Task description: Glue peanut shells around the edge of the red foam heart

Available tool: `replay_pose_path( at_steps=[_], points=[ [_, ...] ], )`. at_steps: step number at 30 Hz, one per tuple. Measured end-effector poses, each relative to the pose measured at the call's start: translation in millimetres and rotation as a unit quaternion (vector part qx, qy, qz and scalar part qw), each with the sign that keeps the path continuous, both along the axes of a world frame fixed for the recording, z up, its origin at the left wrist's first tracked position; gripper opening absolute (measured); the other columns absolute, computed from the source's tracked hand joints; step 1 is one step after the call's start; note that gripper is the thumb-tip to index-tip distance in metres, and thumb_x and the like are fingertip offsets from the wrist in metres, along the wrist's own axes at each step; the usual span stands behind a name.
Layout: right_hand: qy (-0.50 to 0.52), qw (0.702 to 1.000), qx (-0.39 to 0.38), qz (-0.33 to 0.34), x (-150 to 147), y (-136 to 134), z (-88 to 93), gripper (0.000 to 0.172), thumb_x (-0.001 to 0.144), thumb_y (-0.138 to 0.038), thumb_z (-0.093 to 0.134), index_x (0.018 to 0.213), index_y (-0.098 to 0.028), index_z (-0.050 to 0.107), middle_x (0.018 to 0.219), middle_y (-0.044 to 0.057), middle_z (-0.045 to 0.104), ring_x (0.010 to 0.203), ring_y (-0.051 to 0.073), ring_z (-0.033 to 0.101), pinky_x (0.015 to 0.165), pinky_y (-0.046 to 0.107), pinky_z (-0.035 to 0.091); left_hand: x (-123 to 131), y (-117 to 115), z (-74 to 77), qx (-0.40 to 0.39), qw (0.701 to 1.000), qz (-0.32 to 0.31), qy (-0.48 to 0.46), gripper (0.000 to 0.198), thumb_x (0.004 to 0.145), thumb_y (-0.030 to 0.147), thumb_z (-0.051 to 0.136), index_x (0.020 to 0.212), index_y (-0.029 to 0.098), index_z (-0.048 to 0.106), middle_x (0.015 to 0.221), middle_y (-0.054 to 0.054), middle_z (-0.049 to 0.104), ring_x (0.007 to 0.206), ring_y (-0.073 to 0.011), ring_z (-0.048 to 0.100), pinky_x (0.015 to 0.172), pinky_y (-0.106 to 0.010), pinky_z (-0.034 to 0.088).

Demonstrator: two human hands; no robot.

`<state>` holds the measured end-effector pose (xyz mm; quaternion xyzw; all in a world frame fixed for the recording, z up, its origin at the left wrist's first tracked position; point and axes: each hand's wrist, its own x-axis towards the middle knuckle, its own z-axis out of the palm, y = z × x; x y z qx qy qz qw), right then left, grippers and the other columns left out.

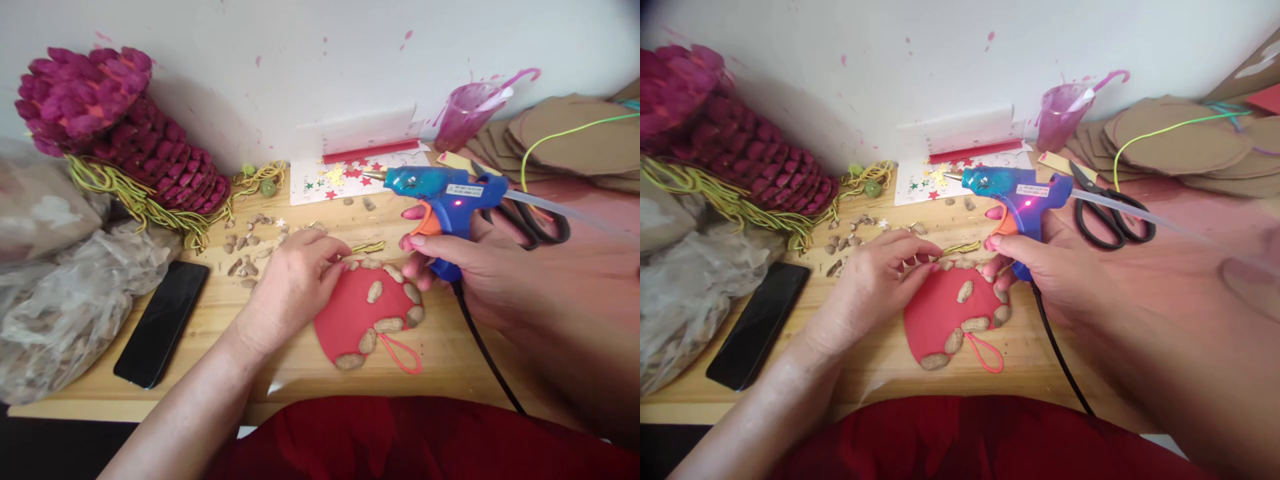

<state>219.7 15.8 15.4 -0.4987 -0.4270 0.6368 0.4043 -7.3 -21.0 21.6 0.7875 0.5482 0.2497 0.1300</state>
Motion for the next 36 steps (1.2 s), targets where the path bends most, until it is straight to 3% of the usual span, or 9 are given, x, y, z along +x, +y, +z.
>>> replay_pose_path(
  at_steps=[8, 13, 25, 36],
  points=[
    [0.018, 1.000, 0.006, 0.002, -2.6, 0.3, 0.0, 0.020, 0.078, -0.021, 0.079, 0.096, -0.025, 0.071, 0.063, -0.002, 0.071, 0.052, 0.015, 0.068, 0.038, 0.019, 0.052, 4.1, -2.6, -5.1, -0.026, 1.000, 0.012, 0.009, 0.013, 0.089, 0.014, 0.066, 0.099, 0.018, 0.072, 0.089, -0.004, 0.071, 0.077, -0.0163, 0.065, 0.068, -0.028, 0.048],
    [0.025, 1.000, 0.006, 0.002, -3.2, 0.8, -1.1, 0.018, 0.077, -0.020, 0.078, 0.092, -0.024, 0.070, 0.066, -0.003, 0.070, 0.051, 0.013, 0.067, 0.037, 0.018, 0.051, 6.0, -1.8, -6.6, -0.030, 0.999, 0.003, 0.017, 0.012, 0.091, 0.013, 0.063, 0.096, 0.019, 0.071, 0.087, -0.003, 0.070, 0.077, -0.0162, 0.065, 0.070, -0.028, 0.048],
    [0.022, 1.000, 0.003, 0.020, -1.7, -3.9, 5.2, 0.019, 0.082, -0.019, 0.074, 0.079, -0.023, 0.056, 0.049, -0.006, 0.061, 0.037, 0.010, 0.054, 0.035, 0.019, 0.041, 6.2, -2.4, -9.1, -0.026, 0.999, 0.008, 0.033, 0.012, 0.091, 0.014, 0.062, 0.092, 0.020, 0.073, 0.085, -0.003, 0.072, 0.074, -0.0164, 0.066, 0.069, -0.028, 0.048],
    [0.033, 0.999, 0.025, 0.017, -3.3, -4.3, 8.4, 0.020, 0.079, -0.017, 0.073, 0.081, -0.025, 0.054, 0.055, -0.006, 0.060, 0.041, 0.010, 0.053, 0.036, 0.021, 0.038, 7.9, -1.4, -6.4, -0.021, 0.999, 0.004, 0.036, 0.013, 0.089, 0.012, 0.063, 0.090, 0.019, 0.075, 0.085, -0.004, 0.074, 0.076, -0.0174, 0.068, 0.071, -0.029, 0.049]
  ],
)
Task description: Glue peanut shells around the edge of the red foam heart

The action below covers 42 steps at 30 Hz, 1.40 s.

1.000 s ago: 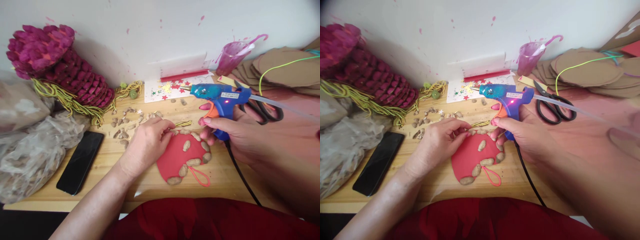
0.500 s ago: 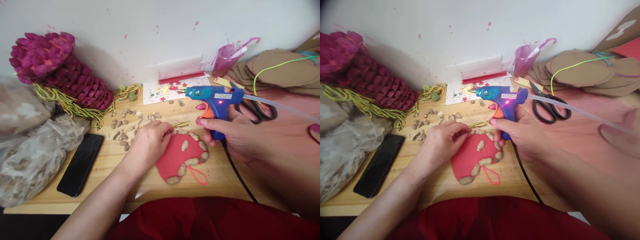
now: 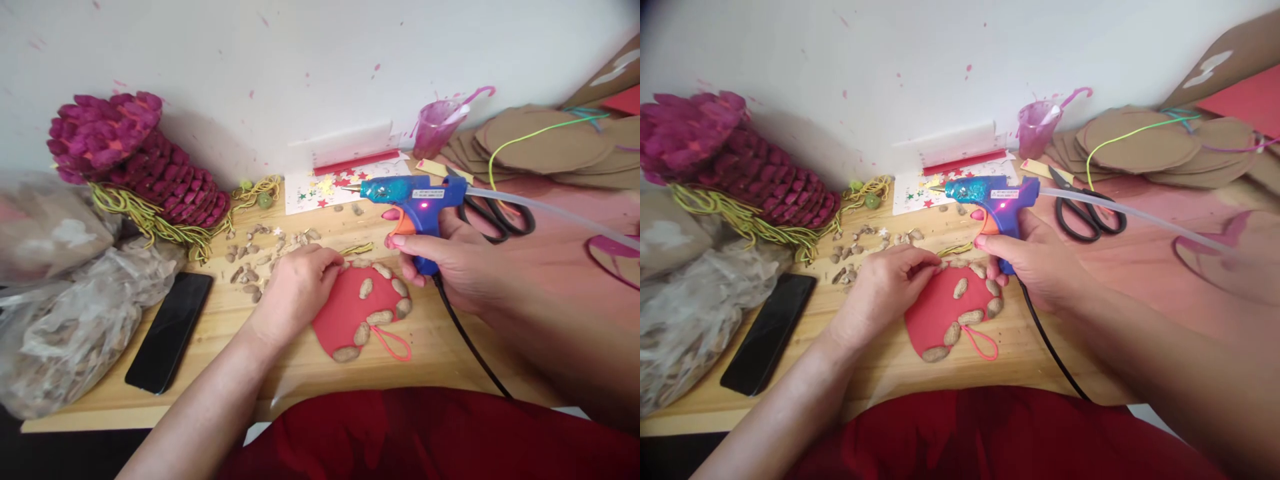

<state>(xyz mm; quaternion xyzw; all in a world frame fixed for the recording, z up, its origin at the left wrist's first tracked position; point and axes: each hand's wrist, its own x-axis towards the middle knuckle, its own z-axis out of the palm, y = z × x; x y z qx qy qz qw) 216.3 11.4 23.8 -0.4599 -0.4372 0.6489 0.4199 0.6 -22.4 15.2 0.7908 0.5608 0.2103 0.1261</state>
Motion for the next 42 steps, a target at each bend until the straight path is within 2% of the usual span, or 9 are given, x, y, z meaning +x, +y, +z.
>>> replay_pose_path(
  at_steps=[7, 15, 22, 25, 28, 30, 34, 37, 42],
  points=[
    [0.049, 0.998, -0.004, 0.025, 1.4, 0.8, -0.9, 0.018, 0.084, -0.033, 0.074, 0.092, -0.024, 0.061, 0.080, -0.002, 0.067, 0.045, 0.010, 0.057, 0.037, 0.023, 0.042, -1.5, 0.2, -0.5, 0.004, 0.999, -0.009, 0.039, 0.015, 0.092, 0.014, 0.060, 0.092, 0.019, 0.075, 0.087, -0.005, 0.074, 0.079, -0.0195, 0.069, 0.073, -0.030, 0.050],
    [0.069, 0.996, -0.023, 0.050, -0.5, 1.0, 1.0, 0.025, 0.088, -0.045, 0.068, 0.099, -0.024, 0.060, 0.074, -0.004, 0.064, 0.044, 0.009, 0.055, 0.033, 0.021, 0.041, -8.7, 4.4, -7.4, 0.056, 0.996, -0.051, 0.046, 0.023, 0.096, 0.029, 0.052, 0.091, 0.021, 0.072, 0.088, -0.006, 0.074, 0.077, -0.0211, 0.072, 0.071, -0.031, 0.054],
    [0.033, 0.999, -0.012, 0.038, 3.6, -0.5, 11.7, 0.031, 0.085, -0.047, 0.072, 0.097, -0.023, 0.057, 0.059, -0.006, 0.064, 0.039, 0.008, 0.053, 0.031, 0.015, 0.028, -8.5, 7.3, -3.6, 0.027, 0.997, -0.052, 0.057, 0.023, 0.093, 0.029, 0.053, 0.091, 0.022, 0.075, 0.088, -0.006, 0.076, 0.077, -0.0215, 0.073, 0.066, -0.030, 0.054],
    [0.018, 0.999, 0.004, 0.026, 3.3, -2.5, 11.9, 0.034, 0.083, -0.049, 0.074, 0.094, -0.022, 0.057, 0.055, -0.007, 0.062, 0.037, 0.008, 0.050, 0.031, 0.016, 0.030, -6.6, 6.7, -0.1, -0.002, 0.999, -0.030, 0.026, 0.020, 0.091, 0.025, 0.056, 0.090, 0.022, 0.076, 0.088, -0.006, 0.076, 0.075, -0.0198, 0.071, 0.069, -0.030, 0.054],
    [0.002, 0.999, 0.025, 0.020, 2.6, -4.7, 12.7, 0.038, 0.080, -0.052, 0.076, 0.090, -0.020, 0.059, 0.053, -0.006, 0.061, 0.037, 0.008, 0.050, 0.033, 0.017, 0.033, -7.3, 8.2, 3.7, -0.065, 0.993, 0.018, -0.098, 0.013, 0.088, 0.024, 0.063, 0.089, 0.021, 0.076, 0.085, -0.005, 0.076, 0.076, -0.0185, 0.069, 0.070, -0.030, 0.054],
    [-0.017, 0.999, 0.039, 0.026, 2.9, -6.9, 15.2, 0.038, 0.079, -0.051, 0.079, 0.087, -0.019, 0.060, 0.054, -0.005, 0.062, 0.037, 0.007, 0.051, 0.033, 0.018, 0.034, -9.2, 10.1, 6.8, -0.131, 0.955, 0.069, -0.256, 0.011, 0.084, 0.028, 0.070, 0.089, 0.019, 0.076, 0.081, -0.004, 0.075, 0.070, -0.0158, 0.066, 0.064, -0.027, 0.052],
    [-0.053, 0.993, 0.094, 0.043, 6.2, -12.3, 21.1, 0.039, 0.084, -0.058, 0.072, 0.084, -0.020, 0.064, 0.055, -0.003, 0.062, 0.038, 0.009, 0.052, 0.035, 0.021, 0.034, -13.6, 14.8, 13.5, -0.258, 0.790, 0.107, -0.546, 0.030, 0.068, 0.035, 0.089, 0.085, 0.014, 0.075, 0.069, 0.000, 0.067, 0.056, -0.0066, 0.055, 0.052, -0.018, 0.045],
    [-0.089, 0.983, 0.154, 0.054, 8.7, -16.4, 22.2, 0.035, 0.088, -0.057, 0.067, 0.080, -0.023, 0.065, 0.056, -0.002, 0.062, 0.040, 0.010, 0.053, 0.036, 0.023, 0.037, -15.2, 17.1, 16.4, -0.303, 0.691, 0.105, -0.648, 0.035, 0.060, 0.032, 0.095, 0.079, 0.012, 0.073, 0.067, 0.001, 0.063, 0.055, -0.0037, 0.054, 0.050, -0.013, 0.044],
    [-0.200, 0.921, 0.331, 0.053, 9.2, -21.0, 22.1, 0.032, 0.095, -0.041, 0.061, 0.067, -0.027, 0.060, 0.052, -0.003, 0.056, 0.045, 0.013, 0.052, 0.043, 0.028, 0.040, -15.8, 17.5, 16.4, -0.331, 0.629, 0.082, -0.699, 0.030, 0.064, 0.026, 0.094, 0.076, 0.011, 0.071, 0.068, 0.000, 0.063, 0.057, -0.0033, 0.055, 0.051, -0.011, 0.046]
  ],
)
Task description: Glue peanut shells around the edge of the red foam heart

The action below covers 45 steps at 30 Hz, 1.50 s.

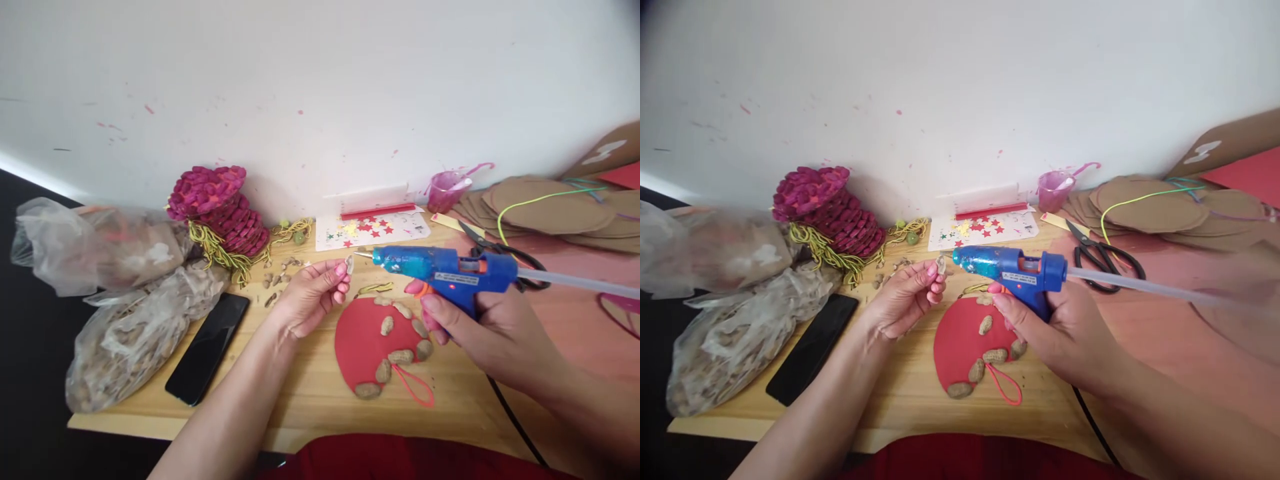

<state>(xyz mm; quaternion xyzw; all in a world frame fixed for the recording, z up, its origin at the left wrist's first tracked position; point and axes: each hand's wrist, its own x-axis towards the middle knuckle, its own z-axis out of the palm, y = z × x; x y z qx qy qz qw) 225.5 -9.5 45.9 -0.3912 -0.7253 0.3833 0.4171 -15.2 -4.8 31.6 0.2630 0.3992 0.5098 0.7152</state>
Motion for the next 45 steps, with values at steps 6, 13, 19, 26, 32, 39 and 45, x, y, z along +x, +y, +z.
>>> replay_pose_path(
  at_steps=[6, 13, 19, 26, 32, 39, 45],
  points=[
    [-0.036, 0.998, 0.060, -0.007, -0.7, -0.8, 3.1, 0.038, 0.096, -0.032, 0.059, 0.059, -0.027, 0.053, 0.054, -0.002, 0.054, 0.048, 0.013, 0.049, 0.044, 0.029, 0.038, 0.2, -0.6, 0.8, -0.006, 1.000, 0.002, -0.009, 0.028, 0.065, 0.024, 0.093, 0.074, 0.010, 0.070, 0.067, 0.000, 0.063, 0.055, -0.0035, 0.056, 0.050, -0.011, 0.048],
    [-0.058, 0.997, 0.060, -0.004, 1.1, 0.3, -5.5, 0.027, 0.097, -0.034, 0.058, 0.071, -0.025, 0.057, 0.063, -0.001, 0.059, 0.058, 0.015, 0.055, 0.054, 0.030, 0.045, 2.8, -1.1, 2.7, 0.000, 1.000, 0.006, -0.017, 0.030, 0.064, 0.024, 0.094, 0.075, 0.009, 0.071, 0.066, -0.001, 0.064, 0.054, -0.0039, 0.057, 0.048, -0.011, 0.048],
    [-0.071, 0.997, 0.043, 0.001, 3.6, -1.0, -11.8, 0.023, 0.097, -0.035, 0.058, 0.076, -0.025, 0.060, 0.066, -0.001, 0.063, 0.058, 0.015, 0.057, 0.055, 0.030, 0.046, 2.7, -2.5, 4.0, 0.003, 1.000, 0.007, -0.020, 0.029, 0.064, 0.023, 0.094, 0.075, 0.008, 0.071, 0.067, -0.001, 0.065, 0.053, -0.0039, 0.057, 0.048, -0.012, 0.049],
    [-0.065, 0.997, 0.047, 0.008, 3.9, -0.6, -13.8, 0.020, 0.097, -0.032, 0.060, 0.078, -0.025, 0.062, 0.063, -0.003, 0.065, 0.056, 0.014, 0.061, 0.055, 0.029, 0.047, 3.1, -2.6, 4.4, 0.007, 1.000, 0.004, -0.020, 0.028, 0.065, 0.023, 0.093, 0.075, 0.008, 0.071, 0.067, -0.001, 0.064, 0.054, -0.0042, 0.057, 0.048, -0.012, 0.049],
    [-0.072, 0.996, 0.054, 0.013, 2.7, 0.3, -11.1, 0.025, 0.097, -0.033, 0.057, 0.074, -0.025, 0.060, 0.062, -0.002, 0.065, 0.057, 0.014, 0.061, 0.055, 0.029, 0.047, 3.0, -2.8, 3.0, 0.008, 1.000, 0.002, -0.024, 0.026, 0.067, 0.022, 0.092, 0.077, 0.008, 0.072, 0.068, -0.002, 0.064, 0.054, -0.0043, 0.057, 0.048, -0.012, 0.048],
    [-0.077, 0.996, 0.050, 0.016, 2.2, 0.5, -11.1, 0.025, 0.097, -0.032, 0.058, 0.073, -0.026, 0.058, 0.059, -0.003, 0.063, 0.064, 0.016, 0.063, 0.058, 0.029, 0.047, 2.5, -2.8, 3.0, 0.010, 1.000, 0.005, -0.028, 0.024, 0.069, 0.022, 0.091, 0.077, 0.008, 0.073, 0.068, -0.002, 0.065, 0.054, -0.0044, 0.058, 0.048, -0.012, 0.049],
    [-0.093, 0.994, 0.063, 0.012, 2.8, 1.0, -10.2, 0.031, 0.098, -0.033, 0.056, 0.068, -0.026, 0.056, 0.059, -0.001, 0.064, 0.059, 0.016, 0.062, 0.055, 0.031, 0.046, 2.1, -3.5, 1.8, 0.012, 0.999, 0.002, -0.031, 0.023, 0.070, 0.022, 0.090, 0.079, 0.008, 0.073, 0.069, -0.002, 0.066, 0.055, -0.0046, 0.059, 0.049, -0.012, 0.049]
  ],
)
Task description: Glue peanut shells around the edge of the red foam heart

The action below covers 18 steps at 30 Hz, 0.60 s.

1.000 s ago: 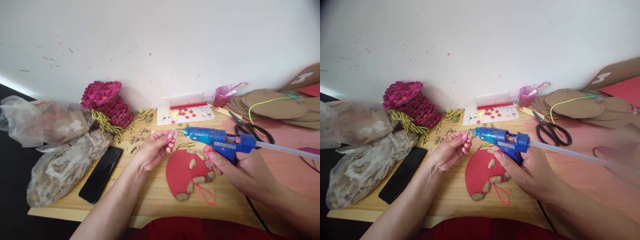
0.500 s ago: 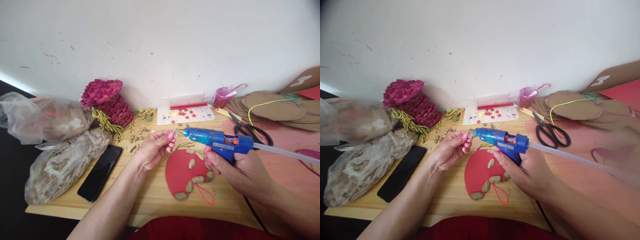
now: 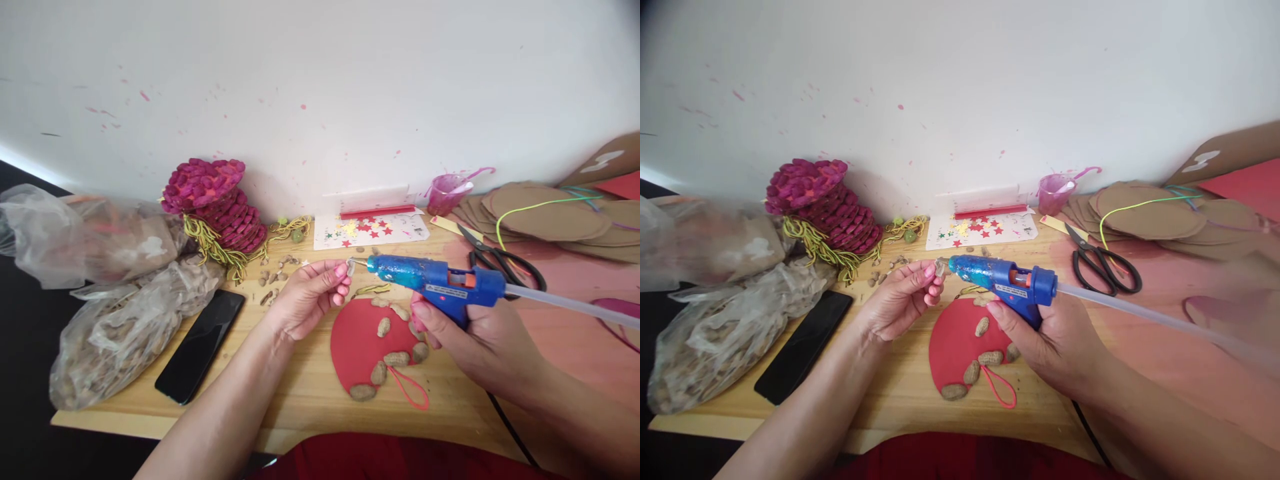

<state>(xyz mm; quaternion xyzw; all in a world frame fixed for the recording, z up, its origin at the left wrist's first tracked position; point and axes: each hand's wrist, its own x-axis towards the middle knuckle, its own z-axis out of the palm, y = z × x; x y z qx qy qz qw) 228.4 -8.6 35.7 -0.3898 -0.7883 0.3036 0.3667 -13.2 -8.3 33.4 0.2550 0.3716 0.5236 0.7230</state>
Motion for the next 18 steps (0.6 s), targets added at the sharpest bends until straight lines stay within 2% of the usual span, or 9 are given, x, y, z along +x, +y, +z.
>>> replay_pose_path(
  at_steps=[8, 18],
  points=[
    [-0.008, 1.000, 0.007, -0.010, 1.3, 1.4, -0.8, 0.030, 0.097, -0.034, 0.056, 0.069, -0.025, 0.058, 0.061, 0.000, 0.065, 0.063, 0.018, 0.064, 0.057, 0.032, 0.047, -0.6, 0.9, 0.1, -0.003, 1.000, 0.004, 0.005, 0.024, 0.069, 0.022, 0.091, 0.079, 0.008, 0.073, 0.069, -0.002, 0.066, 0.055, -0.0048, 0.059, 0.049, -0.012, 0.050],
    [-0.020, 0.999, 0.010, -0.026, 1.8, 1.6, -0.5, 0.034, 0.096, -0.036, 0.057, 0.064, -0.025, 0.055, 0.064, 0.001, 0.066, 0.057, 0.018, 0.063, 0.054, 0.032, 0.048, -0.2, 0.5, 1.6, -0.006, 1.000, 0.013, 0.014, 0.028, 0.066, 0.023, 0.092, 0.077, 0.008, 0.072, 0.068, -0.002, 0.065, 0.055, -0.0050, 0.058, 0.048, -0.012, 0.049]
  ],
)
